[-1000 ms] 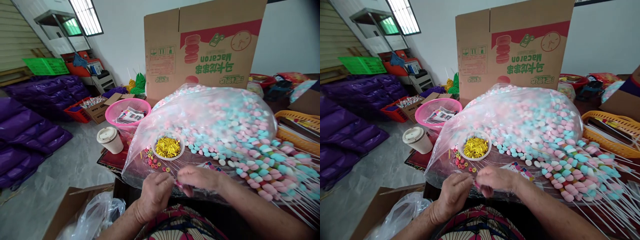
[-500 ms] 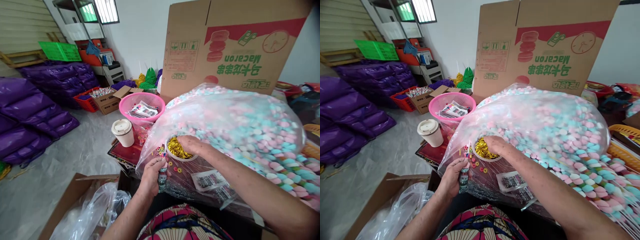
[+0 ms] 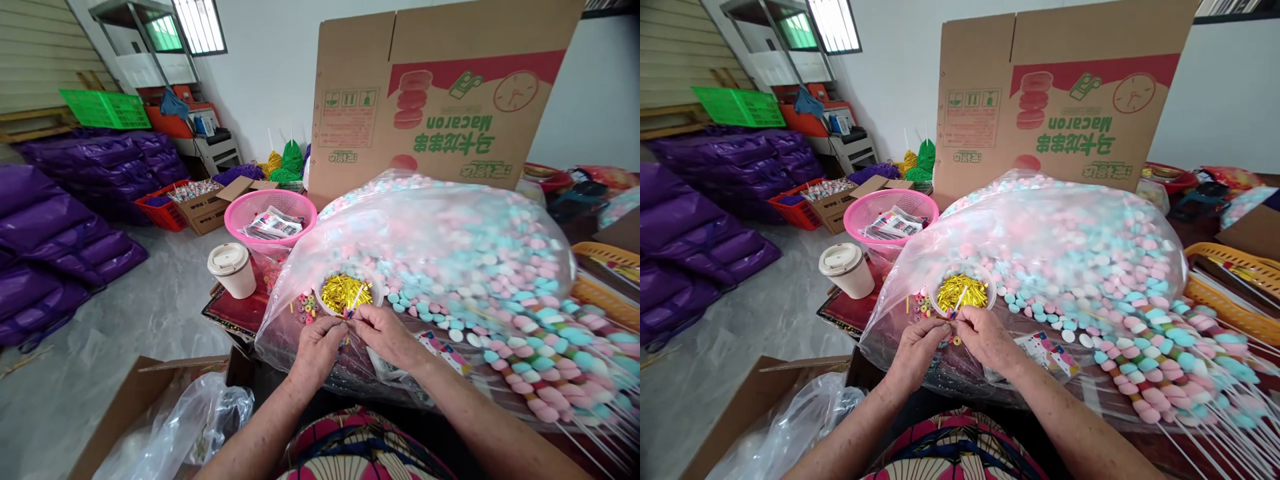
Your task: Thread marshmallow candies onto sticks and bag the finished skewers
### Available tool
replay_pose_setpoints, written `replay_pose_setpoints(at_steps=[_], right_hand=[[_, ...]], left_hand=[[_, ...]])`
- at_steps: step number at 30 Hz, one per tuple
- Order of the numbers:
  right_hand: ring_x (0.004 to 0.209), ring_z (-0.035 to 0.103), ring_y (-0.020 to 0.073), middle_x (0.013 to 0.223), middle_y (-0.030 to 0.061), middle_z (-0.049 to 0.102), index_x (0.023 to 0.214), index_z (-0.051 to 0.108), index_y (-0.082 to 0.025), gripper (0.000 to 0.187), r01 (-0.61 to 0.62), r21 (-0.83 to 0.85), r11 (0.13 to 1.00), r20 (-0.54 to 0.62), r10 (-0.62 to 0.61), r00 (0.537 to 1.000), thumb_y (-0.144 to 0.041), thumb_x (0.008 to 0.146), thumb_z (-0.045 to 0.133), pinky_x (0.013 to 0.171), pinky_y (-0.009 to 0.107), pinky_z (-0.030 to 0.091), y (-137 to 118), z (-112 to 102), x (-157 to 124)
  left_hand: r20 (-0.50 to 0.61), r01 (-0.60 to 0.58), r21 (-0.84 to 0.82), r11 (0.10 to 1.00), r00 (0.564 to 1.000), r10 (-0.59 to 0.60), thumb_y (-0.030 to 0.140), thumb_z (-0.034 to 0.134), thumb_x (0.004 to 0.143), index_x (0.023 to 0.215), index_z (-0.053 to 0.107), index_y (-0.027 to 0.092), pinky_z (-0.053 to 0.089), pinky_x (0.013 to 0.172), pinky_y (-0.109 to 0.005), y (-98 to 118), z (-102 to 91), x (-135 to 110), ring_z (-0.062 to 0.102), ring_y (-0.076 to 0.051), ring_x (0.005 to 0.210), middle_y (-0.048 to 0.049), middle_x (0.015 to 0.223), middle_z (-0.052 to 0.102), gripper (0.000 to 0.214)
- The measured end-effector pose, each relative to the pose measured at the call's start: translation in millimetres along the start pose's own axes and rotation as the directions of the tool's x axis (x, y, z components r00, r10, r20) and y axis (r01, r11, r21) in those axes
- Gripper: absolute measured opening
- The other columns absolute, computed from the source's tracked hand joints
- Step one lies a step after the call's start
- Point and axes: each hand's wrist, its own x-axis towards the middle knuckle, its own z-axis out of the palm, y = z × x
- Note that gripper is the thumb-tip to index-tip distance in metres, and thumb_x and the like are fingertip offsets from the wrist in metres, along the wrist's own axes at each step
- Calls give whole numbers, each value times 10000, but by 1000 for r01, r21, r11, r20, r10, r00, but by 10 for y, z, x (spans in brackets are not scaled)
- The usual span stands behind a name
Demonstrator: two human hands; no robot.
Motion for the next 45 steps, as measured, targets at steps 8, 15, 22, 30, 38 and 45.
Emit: replay_pose_setpoints(at_steps=[8,15,22,30,38,45], right_hand=[[522,324,99,533,-51,374,563,401,-199,269,-62,42,997,-27,63,998,-322,800,440,494,218,262,11,-127,-185],[517,405,103,546,-45,479,654,513,-183,195,-113,93,989,-167,128,978,-328,784,525,488,215,302,84,-114,-302],[615,569,122,666,-5,632,686,604,-173,243,92,281,955,186,-148,971,-327,853,517,581,219,429,-119,-391,-513],[470,473,102,516,-25,544,564,468,-196,364,-105,290,951,-192,165,967,-473,784,556,452,213,383,98,-140,-419],[454,402,97,475,-42,447,534,404,-207,334,-95,87,992,-153,107,982,-400,786,509,430,213,303,-8,-275,-457],[534,480,107,582,-15,552,619,469,-189,210,87,-223,971,-19,-94,995,-179,826,434,502,208,359,-18,-306,-529]], left_hand=[[176,-150,228,962,978,111,237,469,764,627,619,156,365,641,-227,54,92,-37,462,-130,650,5,639,545,219],[101,-52,-88,995,993,61,390,623,760,586,620,138,420,693,-241,-21,200,-56,537,-121,665,-14,654,608,305],[659,627,-230,745,663,-355,362,824,510,706,600,119,426,382,-232,-49,138,-49,551,-139,381,-45,532,633,385],[379,547,-535,644,837,-396,323,796,595,711,568,111,392,386,-162,-4,423,-97,502,-61,379,11,528,575,332],[322,291,-293,911,927,-192,464,761,605,714,542,143,400,378,-199,114,386,-94,524,-96,399,32,527,550,404],[239,319,-226,920,934,-265,357,735,591,588,489,164,298,363,-181,94,476,-9,339,-44,324,82,390,417,313]])
